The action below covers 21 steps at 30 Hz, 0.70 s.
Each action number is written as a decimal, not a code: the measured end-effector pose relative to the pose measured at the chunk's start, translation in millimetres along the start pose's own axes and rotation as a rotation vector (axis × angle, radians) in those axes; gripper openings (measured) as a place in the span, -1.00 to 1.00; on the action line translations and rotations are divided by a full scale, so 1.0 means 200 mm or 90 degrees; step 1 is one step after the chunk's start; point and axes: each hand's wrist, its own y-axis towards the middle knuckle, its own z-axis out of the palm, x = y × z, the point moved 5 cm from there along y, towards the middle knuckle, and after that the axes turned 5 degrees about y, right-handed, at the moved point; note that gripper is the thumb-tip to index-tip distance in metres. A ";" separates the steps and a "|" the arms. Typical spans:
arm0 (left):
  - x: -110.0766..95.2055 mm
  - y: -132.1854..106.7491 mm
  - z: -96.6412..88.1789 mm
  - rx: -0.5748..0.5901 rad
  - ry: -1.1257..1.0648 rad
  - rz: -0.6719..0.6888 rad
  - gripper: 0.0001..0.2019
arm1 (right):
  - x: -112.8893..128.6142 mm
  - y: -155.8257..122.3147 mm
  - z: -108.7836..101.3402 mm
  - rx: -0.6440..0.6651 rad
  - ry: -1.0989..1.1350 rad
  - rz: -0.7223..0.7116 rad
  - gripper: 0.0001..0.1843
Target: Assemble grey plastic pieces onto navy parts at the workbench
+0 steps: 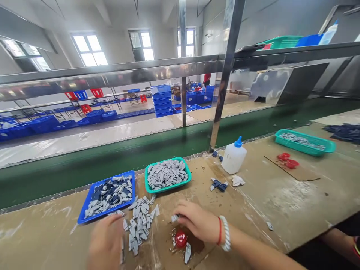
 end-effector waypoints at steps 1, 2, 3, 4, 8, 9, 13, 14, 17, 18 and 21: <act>-0.16 0.08 0.15 0.058 -0.023 0.106 -0.78 | 0.01 -0.08 -0.02 -0.002 0.023 0.015 -0.82; -0.33 0.15 0.31 0.138 -0.044 0.185 -0.79 | 0.02 -0.16 -0.03 -0.012 0.052 0.042 -0.81; -0.51 0.21 0.48 0.223 -0.059 0.265 -0.77 | 0.01 -0.24 -0.04 -0.029 0.081 0.078 -0.80; -0.68 0.25 0.64 0.299 -0.063 0.330 -0.78 | -0.01 -0.31 -0.03 -0.049 0.107 0.120 -0.79; -1.10 0.33 1.16 0.530 -0.014 0.439 -0.56 | -0.09 -0.53 -0.02 -0.125 0.151 0.216 -0.82; -1.14 0.34 1.25 0.573 0.003 0.440 -0.55 | -0.10 -0.56 -0.02 -0.138 0.159 0.214 -0.82; -1.14 0.39 1.43 0.673 0.014 0.413 -0.74 | -0.15 -0.66 -0.05 -0.173 0.174 0.221 -0.79; -1.12 0.40 1.43 0.676 -0.001 0.401 -0.76 | -0.16 -0.68 -0.05 -0.174 0.176 0.232 -0.78; -1.07 0.42 1.34 0.645 -0.084 0.341 -0.77 | -0.19 -0.71 -0.05 -0.172 0.198 0.259 -0.77; -1.04 0.42 1.29 0.629 -0.125 0.316 -0.73 | -0.20 -0.70 -0.05 -0.172 0.208 0.264 -0.77; -0.93 0.36 1.04 0.594 -0.269 0.238 -0.63 | -0.19 -0.68 -0.04 -0.187 0.231 0.262 -0.75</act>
